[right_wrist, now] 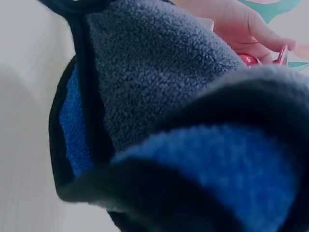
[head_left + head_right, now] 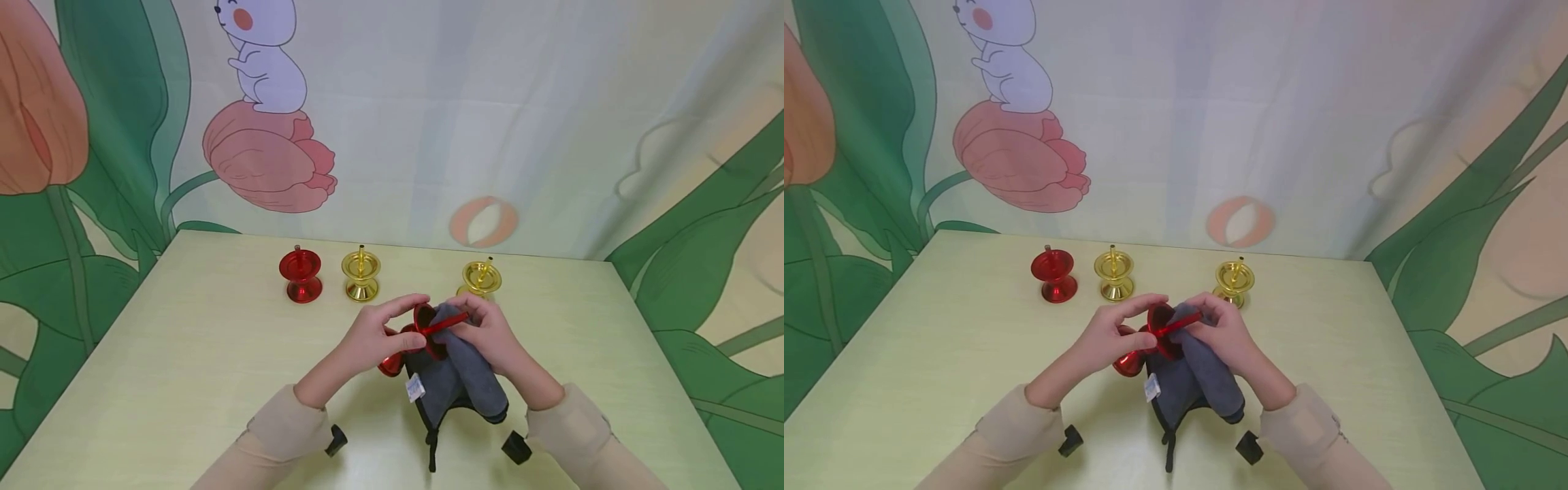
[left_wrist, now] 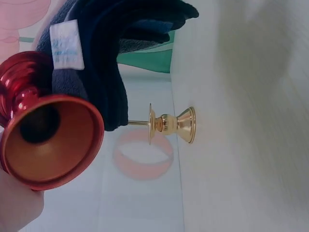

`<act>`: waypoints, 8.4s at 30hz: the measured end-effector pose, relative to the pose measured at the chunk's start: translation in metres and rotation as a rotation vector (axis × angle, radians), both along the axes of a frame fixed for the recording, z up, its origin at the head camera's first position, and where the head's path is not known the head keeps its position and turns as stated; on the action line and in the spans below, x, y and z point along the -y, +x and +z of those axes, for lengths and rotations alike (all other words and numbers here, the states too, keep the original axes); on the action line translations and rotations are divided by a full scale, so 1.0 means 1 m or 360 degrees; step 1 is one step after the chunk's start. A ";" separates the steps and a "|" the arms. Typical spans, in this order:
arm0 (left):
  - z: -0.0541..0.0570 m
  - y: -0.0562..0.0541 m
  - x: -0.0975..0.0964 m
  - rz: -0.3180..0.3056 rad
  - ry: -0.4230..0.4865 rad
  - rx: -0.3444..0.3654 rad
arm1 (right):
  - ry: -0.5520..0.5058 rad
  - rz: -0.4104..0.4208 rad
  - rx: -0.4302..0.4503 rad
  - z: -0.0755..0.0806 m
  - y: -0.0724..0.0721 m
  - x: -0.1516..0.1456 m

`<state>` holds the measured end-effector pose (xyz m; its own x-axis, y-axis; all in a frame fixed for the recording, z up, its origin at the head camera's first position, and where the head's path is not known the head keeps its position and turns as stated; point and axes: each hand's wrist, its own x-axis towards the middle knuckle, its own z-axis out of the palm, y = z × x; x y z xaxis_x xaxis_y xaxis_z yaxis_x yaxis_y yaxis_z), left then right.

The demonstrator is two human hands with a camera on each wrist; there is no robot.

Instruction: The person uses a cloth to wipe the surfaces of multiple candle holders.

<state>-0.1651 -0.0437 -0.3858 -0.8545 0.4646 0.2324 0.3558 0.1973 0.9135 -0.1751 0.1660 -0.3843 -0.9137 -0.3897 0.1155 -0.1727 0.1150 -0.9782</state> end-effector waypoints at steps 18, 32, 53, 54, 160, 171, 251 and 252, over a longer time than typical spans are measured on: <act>-0.018 0.009 -0.013 0.0497 -0.0216 -0.0873 | 0.0042 -0.0248 0.0049 0.005 -0.001 0.005; -0.006 0.009 -0.007 0.0169 -0.0230 -0.0400 | 0.0208 -0.0017 -0.0131 0.011 0.002 -0.001; -0.016 0.010 -0.018 0.0492 -0.0410 -0.0897 | 0.0058 -0.0258 -0.0069 0.005 0.003 0.005; -0.016 0.010 -0.019 0.0512 -0.0431 -0.0895 | 0.0060 -0.0263 -0.0070 0.005 0.003 0.006; -0.015 0.011 -0.006 0.0157 0.0775 -0.0003 | -0.0546 -0.0098 0.0193 0.001 0.017 0.022; -0.019 0.004 -0.003 0.0167 0.0565 -0.0026 | -0.0558 -0.0117 0.0193 -0.001 0.014 0.018; -0.002 0.009 -0.011 0.0426 -0.0149 -0.0298 | -0.0447 -0.0169 0.0042 -0.007 0.003 -0.002; -0.001 0.009 -0.012 0.0458 -0.0211 -0.0278 | -0.0398 -0.0200 0.0015 -0.007 0.003 -0.001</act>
<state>-0.1556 -0.0312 -0.3865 -0.9072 0.2468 0.3406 0.4172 0.4247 0.8035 -0.1718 0.1675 -0.3914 -0.9545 -0.2335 0.1853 -0.1633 -0.1105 -0.9804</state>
